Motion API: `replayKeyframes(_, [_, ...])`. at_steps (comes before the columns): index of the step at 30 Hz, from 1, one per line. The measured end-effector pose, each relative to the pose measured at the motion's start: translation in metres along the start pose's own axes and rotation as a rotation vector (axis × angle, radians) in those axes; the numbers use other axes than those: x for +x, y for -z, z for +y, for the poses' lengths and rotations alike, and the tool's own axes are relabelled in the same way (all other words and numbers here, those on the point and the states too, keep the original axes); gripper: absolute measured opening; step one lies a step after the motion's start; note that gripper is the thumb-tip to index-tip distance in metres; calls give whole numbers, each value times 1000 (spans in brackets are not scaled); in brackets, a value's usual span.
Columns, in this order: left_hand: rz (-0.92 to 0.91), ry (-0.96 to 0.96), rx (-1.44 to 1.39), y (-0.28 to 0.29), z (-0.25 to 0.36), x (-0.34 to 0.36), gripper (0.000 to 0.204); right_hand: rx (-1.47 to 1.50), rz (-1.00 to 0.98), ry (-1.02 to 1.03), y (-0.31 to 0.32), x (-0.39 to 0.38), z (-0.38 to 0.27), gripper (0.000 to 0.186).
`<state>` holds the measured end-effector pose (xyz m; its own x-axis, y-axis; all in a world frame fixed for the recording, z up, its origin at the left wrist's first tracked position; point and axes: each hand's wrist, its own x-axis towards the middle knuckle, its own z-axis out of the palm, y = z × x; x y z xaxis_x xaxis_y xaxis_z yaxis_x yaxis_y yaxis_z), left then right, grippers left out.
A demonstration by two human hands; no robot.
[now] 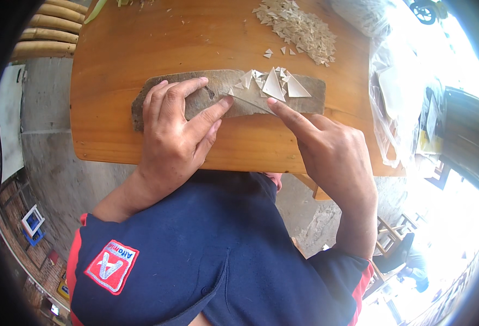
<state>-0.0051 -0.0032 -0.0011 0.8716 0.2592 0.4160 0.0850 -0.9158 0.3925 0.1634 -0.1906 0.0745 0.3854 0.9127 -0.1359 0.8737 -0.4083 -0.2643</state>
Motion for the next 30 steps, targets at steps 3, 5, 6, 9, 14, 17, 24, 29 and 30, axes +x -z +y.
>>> replayKeyframes(3, [11,-3,-2,0,0,0,39,16,-19,-8,0,0,1,58])
replayKeyframes(5, [8,-1,-6,0,0,1,39,43,-25,-19,-1,-1,1,59])
replayKeyframes(6, [6,-1,-8,1,0,2,39,61,-29,-27,-2,-1,0,59])
replayKeyframes(9, [-13,-3,-6,2,0,3,39,95,-19,-33,-7,-2,-2,60])
replayKeyframes(14, [-9,2,-13,2,-2,2,38,112,-75,-73,-3,-3,-5,61])
replayKeyframes(17, [-18,12,-22,6,-1,4,36,83,-106,-139,-1,-15,-5,61])
replayKeyframes(24, [2,71,-107,0,1,19,28,420,164,-242,-16,-45,-4,49])
replayKeyframes(29, [-4,45,-92,-15,12,49,31,516,238,-338,-26,-59,-4,43])
replayKeyframes(30, [-2,48,-93,-19,14,54,31,533,246,-348,-27,-60,-4,42])
